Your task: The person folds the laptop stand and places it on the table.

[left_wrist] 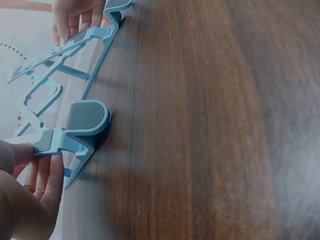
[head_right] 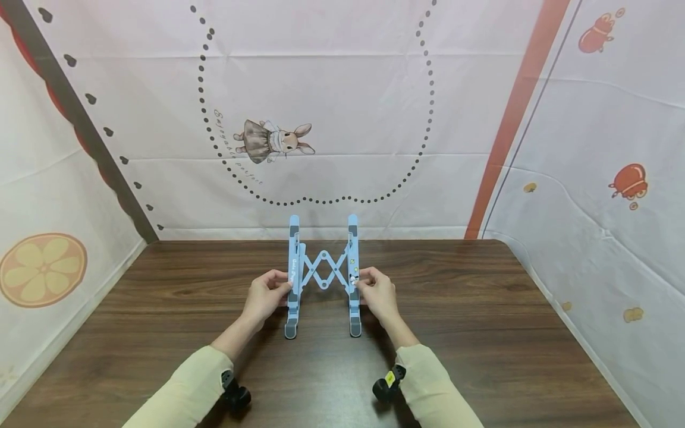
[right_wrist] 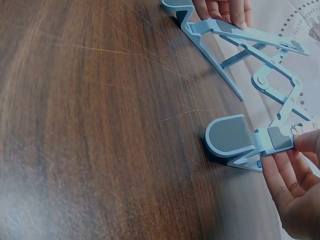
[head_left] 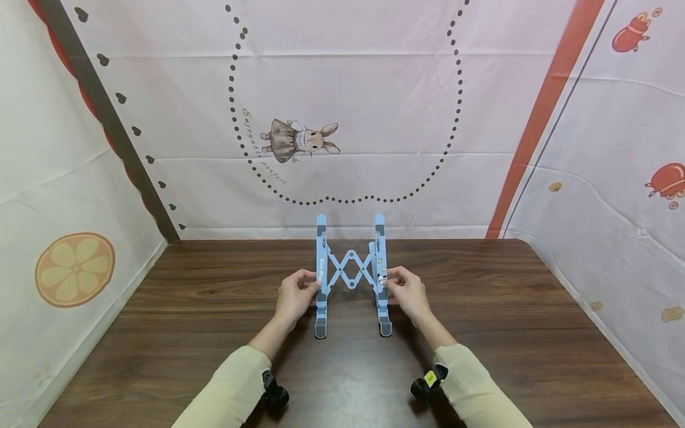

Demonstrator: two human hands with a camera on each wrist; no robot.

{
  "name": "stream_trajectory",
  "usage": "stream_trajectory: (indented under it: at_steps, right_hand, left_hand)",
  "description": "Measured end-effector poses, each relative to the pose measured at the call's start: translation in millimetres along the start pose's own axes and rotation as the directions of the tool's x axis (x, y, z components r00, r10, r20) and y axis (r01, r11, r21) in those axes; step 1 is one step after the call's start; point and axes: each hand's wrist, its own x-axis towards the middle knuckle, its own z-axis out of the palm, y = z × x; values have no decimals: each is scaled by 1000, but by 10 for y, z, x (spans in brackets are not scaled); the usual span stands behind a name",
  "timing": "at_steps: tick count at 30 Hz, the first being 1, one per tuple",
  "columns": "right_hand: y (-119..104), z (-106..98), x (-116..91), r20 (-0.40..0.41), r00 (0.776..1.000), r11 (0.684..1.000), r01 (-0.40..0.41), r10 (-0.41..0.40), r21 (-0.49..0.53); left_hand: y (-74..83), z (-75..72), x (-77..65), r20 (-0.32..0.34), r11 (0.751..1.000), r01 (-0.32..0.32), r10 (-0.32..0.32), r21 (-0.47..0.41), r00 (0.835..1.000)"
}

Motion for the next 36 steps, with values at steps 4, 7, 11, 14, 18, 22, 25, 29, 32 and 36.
stream_trajectory:
  at_steps: [4,7,11,14,18,22,25,29,32,36]
  right_hand:
    - [1,7,-8,-1,1000,1000,6,-6,5]
    - [2,12,-9,2,1000,1000,7,-7,7]
    - [-3,15,-15,10,1000,1000,5,-5,6]
    - [-12,19,-22,14,1000,1000,3,-3,6]
    - [-22,32,-27,12,1000,1000,6,-6,6]
    - [-34,50,-29,7,1000,1000,8,-8,8]
    - [-38,66,-28,0,1000,1000,12,-12,11]
    - [-31,83,-25,-7,1000,1000,18,-18,14]
    - [-22,90,-23,-6,1000,1000,21,-21,10]
    - [-16,99,-23,-6,1000,1000,18,-18,6]
  left_hand:
    - [-3,17,-4,0,1000,-8,8,-7,1000]
    - [0,27,-9,4,1000,-9,9,-11,1000]
    - [2,35,-19,8,1000,-3,3,-10,1000]
    - [4,42,-25,11,1000,-3,3,-11,1000]
    - [14,57,-28,14,1000,-8,8,-10,1000]
    - [24,75,-26,11,1000,-13,13,-10,1000]
    - [26,86,-25,10,1000,-15,15,-11,1000]
    - [29,97,-29,9,1000,-12,12,-3,1000]
    - [30,109,-32,7,1000,-9,9,6,1000]
    - [23,126,-28,6,1000,-13,13,5,1000]
